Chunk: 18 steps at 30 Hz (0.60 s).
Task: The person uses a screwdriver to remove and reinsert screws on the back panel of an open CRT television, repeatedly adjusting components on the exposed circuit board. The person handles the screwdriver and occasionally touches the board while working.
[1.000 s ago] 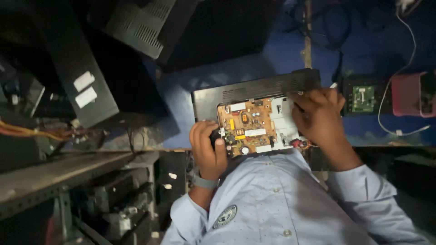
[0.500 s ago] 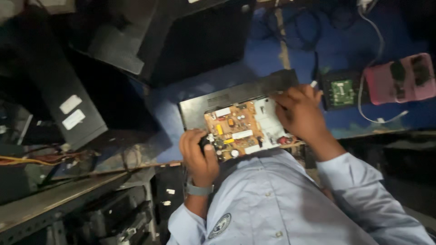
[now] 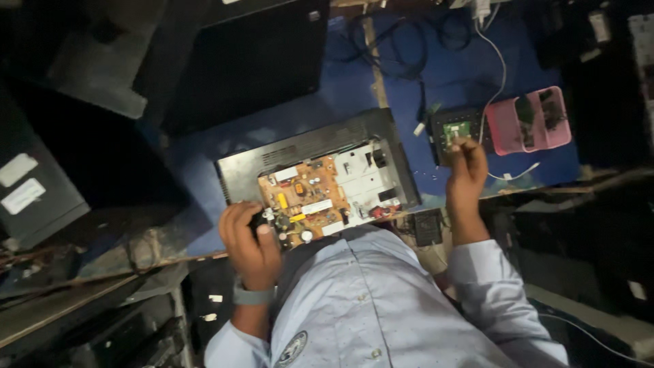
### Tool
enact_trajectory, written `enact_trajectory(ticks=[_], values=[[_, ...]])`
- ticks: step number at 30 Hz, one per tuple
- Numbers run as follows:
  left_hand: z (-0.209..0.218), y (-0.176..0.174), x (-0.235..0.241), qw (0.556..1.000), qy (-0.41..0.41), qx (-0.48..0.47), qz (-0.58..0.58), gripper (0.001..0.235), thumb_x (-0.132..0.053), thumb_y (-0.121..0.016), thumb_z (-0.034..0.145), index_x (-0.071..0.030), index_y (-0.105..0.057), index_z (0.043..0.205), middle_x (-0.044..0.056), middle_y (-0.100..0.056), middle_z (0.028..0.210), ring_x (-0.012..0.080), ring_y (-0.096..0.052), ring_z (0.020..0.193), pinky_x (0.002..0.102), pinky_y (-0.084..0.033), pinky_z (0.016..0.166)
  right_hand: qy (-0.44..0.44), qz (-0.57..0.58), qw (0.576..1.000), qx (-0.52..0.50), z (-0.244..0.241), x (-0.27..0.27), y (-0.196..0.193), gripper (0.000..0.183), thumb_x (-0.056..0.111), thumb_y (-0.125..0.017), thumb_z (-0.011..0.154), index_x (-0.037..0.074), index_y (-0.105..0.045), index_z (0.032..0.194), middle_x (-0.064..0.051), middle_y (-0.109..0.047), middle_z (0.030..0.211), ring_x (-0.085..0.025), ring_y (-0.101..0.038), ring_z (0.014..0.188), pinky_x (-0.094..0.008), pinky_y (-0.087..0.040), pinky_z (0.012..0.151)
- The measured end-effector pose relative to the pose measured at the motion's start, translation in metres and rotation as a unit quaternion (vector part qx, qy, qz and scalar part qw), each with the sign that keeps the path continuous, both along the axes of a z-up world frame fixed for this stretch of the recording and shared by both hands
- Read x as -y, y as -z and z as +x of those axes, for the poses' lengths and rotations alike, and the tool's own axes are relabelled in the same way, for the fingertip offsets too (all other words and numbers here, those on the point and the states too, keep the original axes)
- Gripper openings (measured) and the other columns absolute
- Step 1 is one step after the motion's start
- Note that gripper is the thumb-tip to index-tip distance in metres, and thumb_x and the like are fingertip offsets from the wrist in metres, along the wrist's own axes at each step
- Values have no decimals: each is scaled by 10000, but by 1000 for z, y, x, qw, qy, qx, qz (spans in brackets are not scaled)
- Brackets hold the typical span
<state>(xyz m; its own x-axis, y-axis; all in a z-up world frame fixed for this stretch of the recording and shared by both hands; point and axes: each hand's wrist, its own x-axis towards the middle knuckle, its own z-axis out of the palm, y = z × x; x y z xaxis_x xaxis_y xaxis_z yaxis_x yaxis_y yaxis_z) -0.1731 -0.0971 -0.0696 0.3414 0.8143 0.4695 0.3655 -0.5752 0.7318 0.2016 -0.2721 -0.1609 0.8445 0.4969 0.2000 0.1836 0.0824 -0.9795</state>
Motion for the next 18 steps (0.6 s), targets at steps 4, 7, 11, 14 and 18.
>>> enact_trajectory(ticks=[4, 7, 11, 14, 18], values=[[-3, 3, 2, 1000, -9, 12, -14, 352, -309, -469, 1078, 12, -599, 1143, 201, -637, 1192, 394, -565, 1193, 513, -415, 1121, 49, -97, 992, -66, 12, 45, 71, 85, 114, -623, 1070, 68, -615, 1141, 15, -578, 893, -81, -515, 746, -236, -423, 645], [-2, 4, 2, 999, -34, 24, -23, 354, -300, -460, 1091, 16, -611, 1138, 202, -638, 1202, 384, -574, 1208, 504, -430, 1122, 34, -205, 978, -3, -2, 65, 100, 97, 109, -622, 1043, 53, -679, 1098, -31, -632, 891, -124, -558, 798, -269, -470, 706], [0, 5, 3, 997, -66, 34, -18, 346, -283, -460, 1101, 23, -618, 1142, 190, -636, 1213, 363, -581, 1212, 488, -440, 1137, -29, -428, 901, 62, -22, 66, 112, 268, 190, -650, 894, 52, -700, 1118, -166, -759, 991, -312, -733, 906, -407, -564, 790], [0, 7, 5, 995, -74, 46, -38, 337, -281, -473, 1117, 24, -612, 1153, 187, -629, 1211, 360, -575, 1220, 474, -441, 1139, -81, -407, 870, 268, -27, 52, 111, 343, 246, -723, 956, 11, -659, 1198, -227, -702, 1127, -395, -641, 1066, -473, -520, 918], [0, 7, 6, 995, -84, 47, -40, 350, -295, -467, 1128, 25, -605, 1159, 182, -607, 1214, 339, -575, 1204, 454, -445, 1120, -122, -496, 791, 335, -18, 18, 115, 524, 144, -680, 883, -46, -537, 1351, -247, -621, 1263, -416, -600, 1151, -474, -526, 962]])
